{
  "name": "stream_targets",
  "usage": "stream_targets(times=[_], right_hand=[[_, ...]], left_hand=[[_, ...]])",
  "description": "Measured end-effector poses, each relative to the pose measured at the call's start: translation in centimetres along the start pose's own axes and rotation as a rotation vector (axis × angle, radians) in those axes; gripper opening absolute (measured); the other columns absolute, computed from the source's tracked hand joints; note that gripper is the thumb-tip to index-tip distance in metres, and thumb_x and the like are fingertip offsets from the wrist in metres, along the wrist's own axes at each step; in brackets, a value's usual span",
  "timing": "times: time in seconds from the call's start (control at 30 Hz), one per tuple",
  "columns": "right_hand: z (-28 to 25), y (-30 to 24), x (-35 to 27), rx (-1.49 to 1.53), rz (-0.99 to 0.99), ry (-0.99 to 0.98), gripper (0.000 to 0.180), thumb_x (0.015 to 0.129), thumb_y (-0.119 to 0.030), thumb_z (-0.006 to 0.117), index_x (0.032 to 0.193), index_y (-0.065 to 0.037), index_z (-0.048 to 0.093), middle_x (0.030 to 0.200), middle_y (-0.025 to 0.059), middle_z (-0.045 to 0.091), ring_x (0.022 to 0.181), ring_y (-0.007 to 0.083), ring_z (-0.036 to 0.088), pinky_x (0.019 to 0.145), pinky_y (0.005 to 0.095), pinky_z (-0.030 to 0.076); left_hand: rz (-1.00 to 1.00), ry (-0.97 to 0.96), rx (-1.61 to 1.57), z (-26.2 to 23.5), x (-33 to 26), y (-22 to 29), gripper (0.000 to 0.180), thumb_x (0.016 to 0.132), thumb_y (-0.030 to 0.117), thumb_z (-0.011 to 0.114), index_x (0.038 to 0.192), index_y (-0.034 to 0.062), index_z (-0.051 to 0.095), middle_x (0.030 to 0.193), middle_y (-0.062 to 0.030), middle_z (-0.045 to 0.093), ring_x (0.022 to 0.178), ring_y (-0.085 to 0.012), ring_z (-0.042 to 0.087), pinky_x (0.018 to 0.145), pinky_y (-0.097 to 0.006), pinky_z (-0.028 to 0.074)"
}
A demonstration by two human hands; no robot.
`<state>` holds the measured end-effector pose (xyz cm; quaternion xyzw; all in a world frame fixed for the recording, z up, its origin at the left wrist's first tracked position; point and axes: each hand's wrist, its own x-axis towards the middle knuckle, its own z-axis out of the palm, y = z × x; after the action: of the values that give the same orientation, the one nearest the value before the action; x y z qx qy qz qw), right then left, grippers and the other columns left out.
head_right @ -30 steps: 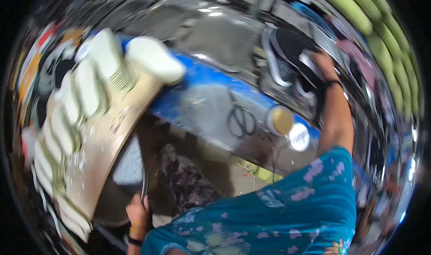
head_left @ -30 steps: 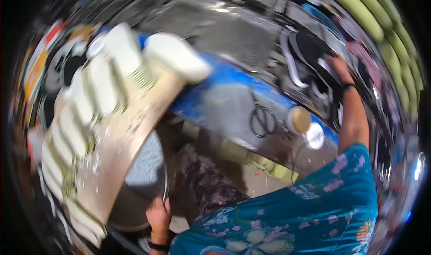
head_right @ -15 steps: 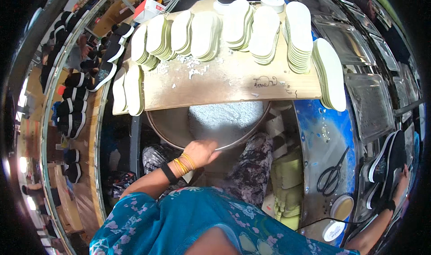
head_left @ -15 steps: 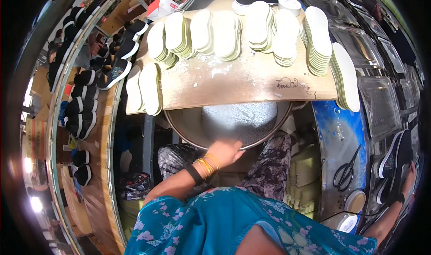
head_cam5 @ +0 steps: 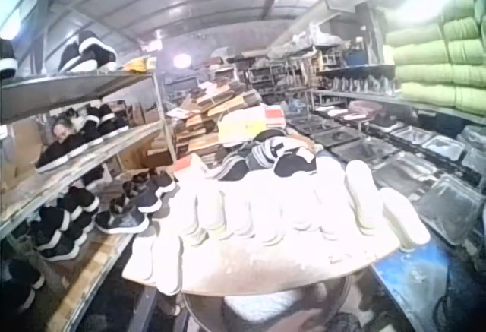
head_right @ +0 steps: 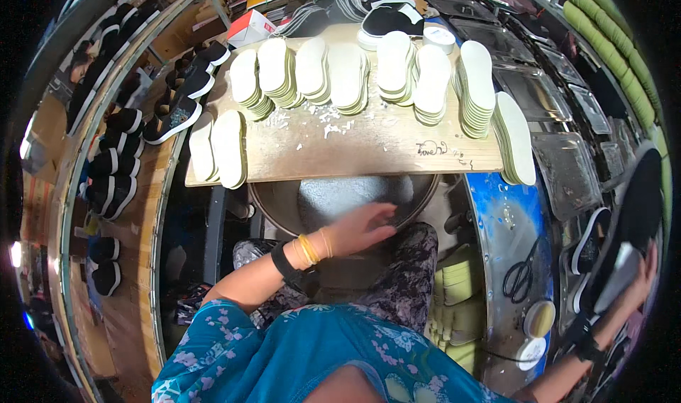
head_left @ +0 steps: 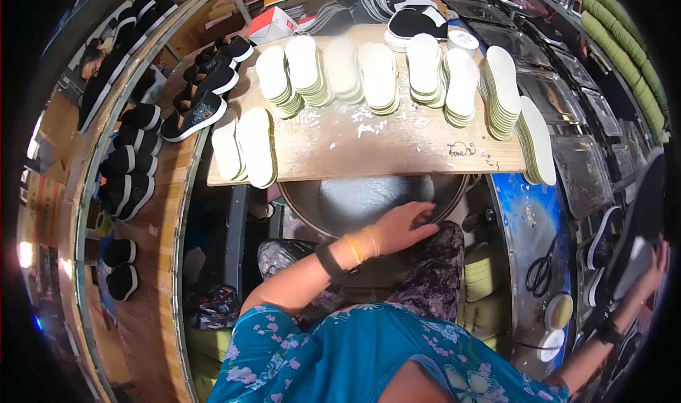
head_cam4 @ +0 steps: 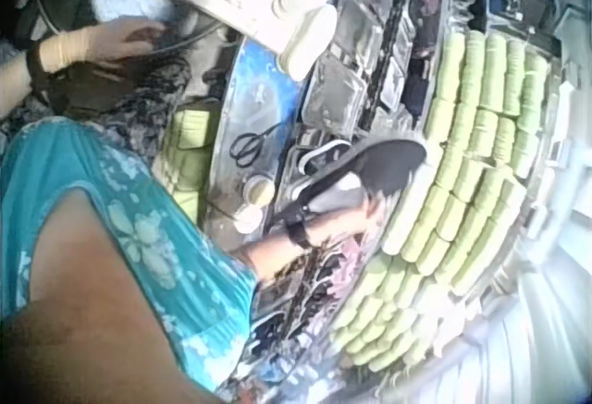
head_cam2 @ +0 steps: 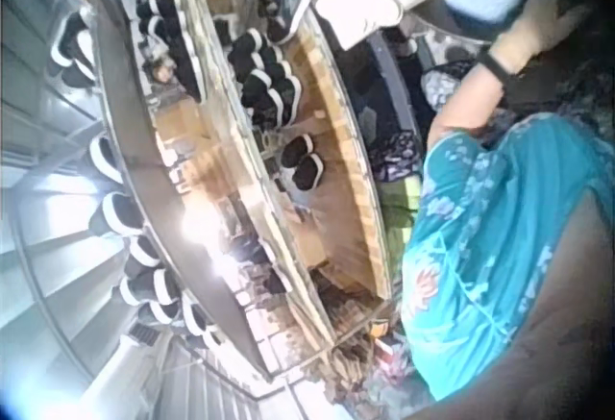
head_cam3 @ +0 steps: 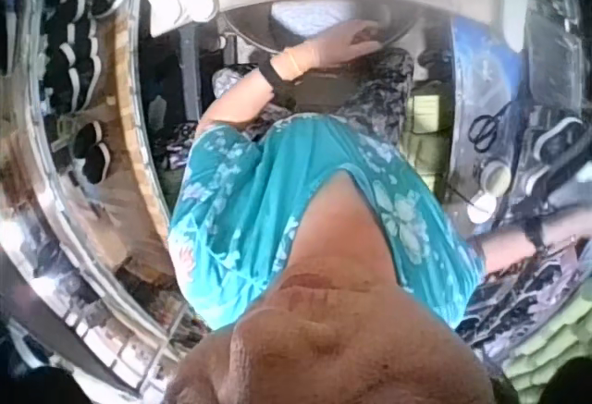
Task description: Inserting insoles into shoes and trimming excess material with scissors.
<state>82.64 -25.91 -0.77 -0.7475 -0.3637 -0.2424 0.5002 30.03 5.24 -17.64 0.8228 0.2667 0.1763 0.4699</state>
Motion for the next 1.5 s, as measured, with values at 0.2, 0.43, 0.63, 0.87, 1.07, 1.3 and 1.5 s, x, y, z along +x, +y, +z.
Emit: stream_targets(times=[0.2,0.43,0.63,0.87,1.07,1.3,1.5], right_hand=[[20.4,-26.1,-16.2,0.571,0.151,-0.519,0.041,0.07,0.006,0.05,0.11,0.001,0.058,0.113,0.0093,0.059,0.107,0.0195,0.054,0.094,0.0292,0.039],[32.9,-37.5,-29.0,1.154,0.598,-0.875,0.034,0.074,0.004,0.059,0.108,0.004,0.056,0.105,0.0078,0.059,0.102,0.014,0.054,0.085,0.0253,0.044],[36.4,-37.5,-31.7,1.243,0.834,-0.879,0.036,0.074,-0.003,0.061,0.108,0.007,0.055,0.108,0.0161,0.058,0.103,0.0179,0.052,0.091,0.0264,0.038],[36.4,-38.1,-31.8,1.128,0.674,-0.879,0.036,0.072,-0.008,0.064,0.106,0.002,0.058,0.104,0.0114,0.06,0.094,0.0155,0.055,0.08,0.0243,0.041],[30.2,-29.1,-25.1,1.016,0.338,-1.149,0.033,0.077,-0.004,0.063,0.11,-0.002,0.056,0.1,0.0057,0.061,0.092,0.012,0.057,0.083,0.0259,0.046],[19.8,-11.1,-19.0,-0.645,0.431,-0.68,0.046,0.077,-0.029,0.061,0.112,-0.001,0.054,0.1,0.0194,0.062,0.095,0.0303,0.061,0.08,0.0387,0.048],[17.6,-2.5,-24.7,-1.035,0.573,-0.721,0.023,0.086,-0.014,0.042,0.103,-0.003,0.054,0.101,0.0214,0.061,0.092,0.033,0.062,0.081,0.0431,0.049]], left_hand=[[0.028,0.125,-0.792,1.0,0.7,3.9,0.079,0.079,0.025,0.068,0.136,0.003,0.018,0.127,-0.0164,0.036,0.105,-0.0198,0.046,0.083,-0.033,0.046],[-0.343,0.87,-0.53,-6.7,-5.5,-5.7,0.05,0.082,0.017,0.059,0.123,-0.0048,0.041,0.112,-0.0169,0.055,0.097,-0.0232,0.055,0.086,-0.031,0.044],[-0.61,0.906,-0.236,-8.4,-10.5,-10.6,0.067,0.08,0.028,0.059,0.129,-0.0078,0.031,0.124,-0.0251,0.047,0.114,-0.0314,0.048,0.097,-0.034,0.035],[-0.5,0.795,-0.247,-7.1,-8.9,-11.1,0.081,0.074,0.037,0.066,0.128,-0.0126,0.03,0.126,-0.03,0.041,0.12,-0.0353,0.04,0.102,-0.037,0.029],[-0.448,0.752,-0.025,-10.9,-11.6,-5.6,0.038,0.089,0.027,0.053,0.112,-0.0025,0.053,0.089,-0.0127,0.06,0.079,-0.0163,0.057,0.067,-0.027,0.045],[-0.37,0.409,0.689,-7.5,-4.5,-3.8,0.069,0.081,0.049,0.056,0.106,-0.0146,0.05,0.081,-0.0259,0.062,0.076,-0.0396,0.062,0.069,-0.041,0.049],[-0.602,0.261,0.75,-6.6,-2.3,-6.2,0.047,0.08,0.036,0.058,0.074,-0.0109,0.056,0.082,-0.0334,0.057,0.084,-0.0461,0.056,0.074,-0.047,0.045]])
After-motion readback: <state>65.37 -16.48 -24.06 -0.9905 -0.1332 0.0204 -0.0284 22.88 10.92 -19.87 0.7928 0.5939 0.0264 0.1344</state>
